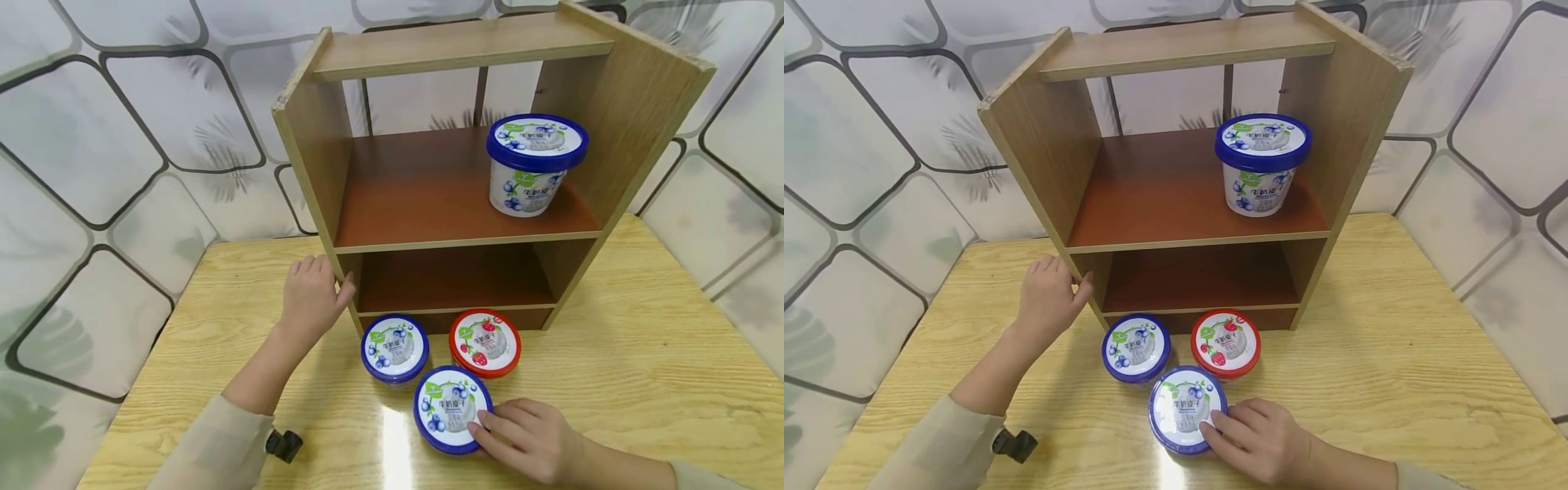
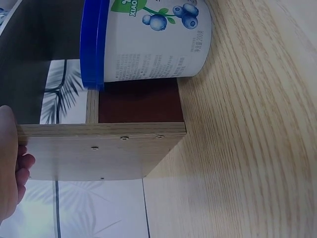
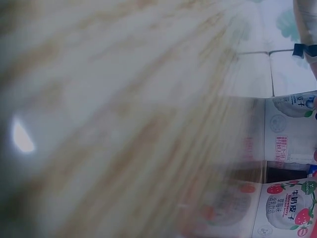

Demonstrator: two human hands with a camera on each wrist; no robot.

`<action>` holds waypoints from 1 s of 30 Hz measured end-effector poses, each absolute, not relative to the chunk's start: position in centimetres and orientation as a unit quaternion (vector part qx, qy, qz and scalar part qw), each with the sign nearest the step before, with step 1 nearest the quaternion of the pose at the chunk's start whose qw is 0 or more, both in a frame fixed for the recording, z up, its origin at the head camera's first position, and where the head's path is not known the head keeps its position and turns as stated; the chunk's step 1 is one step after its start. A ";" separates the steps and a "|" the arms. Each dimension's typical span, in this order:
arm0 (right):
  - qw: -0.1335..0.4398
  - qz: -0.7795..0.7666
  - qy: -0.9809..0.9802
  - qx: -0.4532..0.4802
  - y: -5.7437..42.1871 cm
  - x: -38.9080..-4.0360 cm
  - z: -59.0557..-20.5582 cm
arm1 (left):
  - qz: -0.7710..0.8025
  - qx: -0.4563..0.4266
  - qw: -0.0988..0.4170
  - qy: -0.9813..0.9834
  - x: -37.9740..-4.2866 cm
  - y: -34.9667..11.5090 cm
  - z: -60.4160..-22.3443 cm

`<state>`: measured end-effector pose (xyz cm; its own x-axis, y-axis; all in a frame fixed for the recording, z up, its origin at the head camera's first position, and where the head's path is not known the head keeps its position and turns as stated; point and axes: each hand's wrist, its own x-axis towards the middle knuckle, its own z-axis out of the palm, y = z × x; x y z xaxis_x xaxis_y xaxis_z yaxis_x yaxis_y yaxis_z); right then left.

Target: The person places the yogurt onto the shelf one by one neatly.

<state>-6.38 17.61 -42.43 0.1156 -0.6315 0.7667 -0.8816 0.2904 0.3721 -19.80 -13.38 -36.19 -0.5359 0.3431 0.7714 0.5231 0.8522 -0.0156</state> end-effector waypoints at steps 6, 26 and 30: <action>0.497 0.139 -0.625 0.586 17.6 -6.9 -42.6 | -0.105 -0.249 0.414 -0.869 -19.8 -13.4 -36.3; 0.530 0.172 -0.581 0.594 17.3 -7.7 -39.0 | -0.104 -0.255 0.412 -0.869 -19.9 -13.5 -36.2; 0.534 0.176 -0.567 0.602 17.5 -8.0 -38.4 | -0.106 -0.257 0.412 -0.868 -19.9 -13.6 -36.3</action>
<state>-7.97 17.49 -38.40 0.2956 -0.4942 0.8175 -0.8707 0.2126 0.4434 -19.91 -13.55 -36.26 -0.5290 0.3588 0.7690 0.5335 0.8453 -0.0274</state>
